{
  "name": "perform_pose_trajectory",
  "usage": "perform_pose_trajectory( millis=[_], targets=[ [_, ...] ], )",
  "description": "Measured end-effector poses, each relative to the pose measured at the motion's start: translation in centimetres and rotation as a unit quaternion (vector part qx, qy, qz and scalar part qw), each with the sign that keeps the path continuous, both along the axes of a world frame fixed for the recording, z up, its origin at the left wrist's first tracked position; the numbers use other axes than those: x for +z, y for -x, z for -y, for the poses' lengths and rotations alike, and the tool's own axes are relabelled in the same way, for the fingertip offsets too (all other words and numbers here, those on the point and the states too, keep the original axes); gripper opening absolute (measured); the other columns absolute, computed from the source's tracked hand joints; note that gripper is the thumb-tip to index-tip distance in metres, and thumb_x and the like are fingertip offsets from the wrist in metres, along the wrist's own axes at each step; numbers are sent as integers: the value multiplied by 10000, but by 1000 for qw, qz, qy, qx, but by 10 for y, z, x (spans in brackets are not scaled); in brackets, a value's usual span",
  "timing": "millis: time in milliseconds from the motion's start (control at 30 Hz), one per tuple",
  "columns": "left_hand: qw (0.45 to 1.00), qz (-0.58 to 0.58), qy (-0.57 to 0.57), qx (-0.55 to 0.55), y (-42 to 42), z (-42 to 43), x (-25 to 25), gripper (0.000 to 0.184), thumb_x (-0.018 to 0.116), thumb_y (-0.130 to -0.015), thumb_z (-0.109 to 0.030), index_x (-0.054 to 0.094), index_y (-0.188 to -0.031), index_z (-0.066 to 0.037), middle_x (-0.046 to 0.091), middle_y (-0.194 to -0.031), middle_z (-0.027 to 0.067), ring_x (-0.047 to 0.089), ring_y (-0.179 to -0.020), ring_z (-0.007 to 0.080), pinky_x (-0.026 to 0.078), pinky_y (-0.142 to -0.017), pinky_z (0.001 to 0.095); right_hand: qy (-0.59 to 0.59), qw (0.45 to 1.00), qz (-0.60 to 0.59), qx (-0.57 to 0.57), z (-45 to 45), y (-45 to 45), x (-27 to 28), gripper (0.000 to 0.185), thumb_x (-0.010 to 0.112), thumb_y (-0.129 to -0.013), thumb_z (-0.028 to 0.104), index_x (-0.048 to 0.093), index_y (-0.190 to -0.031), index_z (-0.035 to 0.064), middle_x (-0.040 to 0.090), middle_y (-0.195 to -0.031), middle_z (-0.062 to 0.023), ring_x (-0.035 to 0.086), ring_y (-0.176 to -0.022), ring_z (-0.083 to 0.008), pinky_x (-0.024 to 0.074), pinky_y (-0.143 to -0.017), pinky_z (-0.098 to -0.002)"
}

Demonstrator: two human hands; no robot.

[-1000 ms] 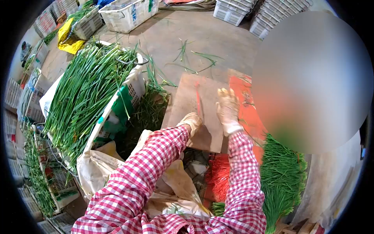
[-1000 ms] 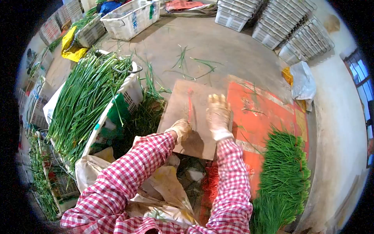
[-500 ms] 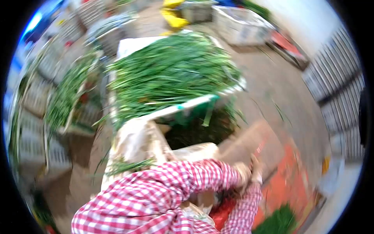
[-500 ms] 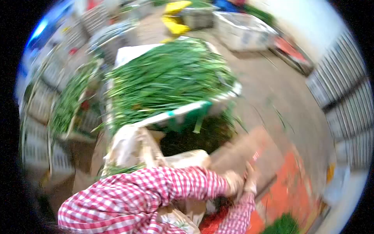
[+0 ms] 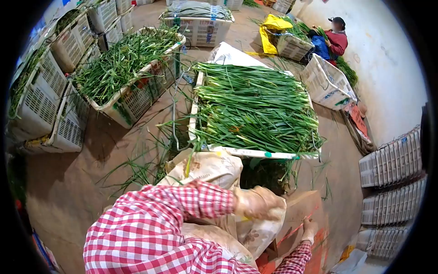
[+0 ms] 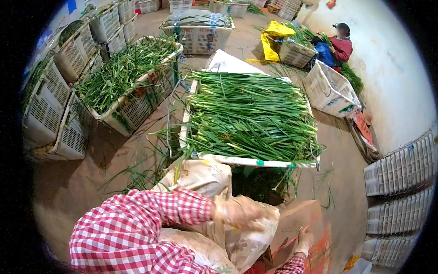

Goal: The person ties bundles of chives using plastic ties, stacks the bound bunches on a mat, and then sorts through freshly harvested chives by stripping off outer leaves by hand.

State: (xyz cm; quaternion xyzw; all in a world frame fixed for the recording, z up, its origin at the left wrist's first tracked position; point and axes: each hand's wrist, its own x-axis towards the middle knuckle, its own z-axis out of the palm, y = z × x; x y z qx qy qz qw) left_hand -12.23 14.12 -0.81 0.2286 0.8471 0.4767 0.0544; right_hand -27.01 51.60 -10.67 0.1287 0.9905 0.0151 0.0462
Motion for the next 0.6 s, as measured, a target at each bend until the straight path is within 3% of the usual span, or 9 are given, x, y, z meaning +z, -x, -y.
perform_pose_trajectory(
  millis=[100,133,200,267,333,367,467,533,600],
  targets=[
    [989,57,6,135,-23,79,1,525,509,-900,-414,511,-1233,-9,607,-1105,201,590,-1017,333,479,-889,378,46,991,19,124,86,4,63,455,582,-815,449,670,-1004,45,643,-1032,-201,622,-978,-324,476,-837,-433],
    [982,-7,-37,183,-34,103,-26,520,524,-897,-430,537,-1193,-2,618,-1045,188,598,-987,301,481,-874,378,39,986,17,161,109,9,72,434,580,-818,438,671,-995,52,643,-1021,-198,623,-962,-331,478,-819,-433],
    [949,121,34,288,-46,148,-21,477,576,-886,-373,539,-1193,-10,586,-1121,172,570,-1031,273,467,-890,360,71,961,-16,268,163,13,88,423,575,-821,424,668,-971,39,648,-985,-191,618,-947,-345,479,-788,-428],
    [893,14,14,450,-69,182,-49,493,602,-878,-365,533,-1209,-6,589,-1140,182,573,-1041,273,472,-889,353,150,938,-14,311,225,10,105,398,577,-822,422,668,-939,52,656,-948,-172,619,-916,-345,481,-771,-419],
    [818,-39,13,574,-81,214,-71,513,581,-880,-414,550,-1174,6,611,-1098,205,595,-1016,310,477,-886,373,122,935,12,334,294,0,129,360,599,-820,400,661,-947,70,664,-903,-143,629,-875,-321,485,-764,-403],
    [805,13,-100,585,-84,228,-58,538,567,-885,-429,533,-1191,13,613,-1086,208,592,-1021,312,473,-890,385,155,910,-23,384,311,10,112,343,610,-821,375,646,-979,73,664,-895,-129,631,-856,-311,488,-758,-399],
    [730,50,28,681,-86,269,-101,622,532,-883,-495,496,-1246,9,585,-1140,232,555,-1082,345,437,-924,414,129,856,-59,498,378,20,102,382,637,-821,311,581,-1109,66,665,-924,-109,635,-845,-295,496,-753,-393],
    [722,37,49,689,-74,279,-114,680,492,-880,-543,473,-1269,14,559,-1178,238,532,-1106,357,415,-942,419,131,813,-86,560,417,33,91,420,651,-815,289,550,-1156,66,659,-938,-121,632,-839,-300,496,-755,-396],
    [713,19,74,697,-62,282,-123,738,452,-877,-592,449,-1291,19,532,-1215,243,508,-1129,370,393,-960,425,108,819,-82,557,448,41,87,440,665,-806,271,540,-1176,70,652,-954,-140,625,-858,-310,492,-768,-397]
  ],
)
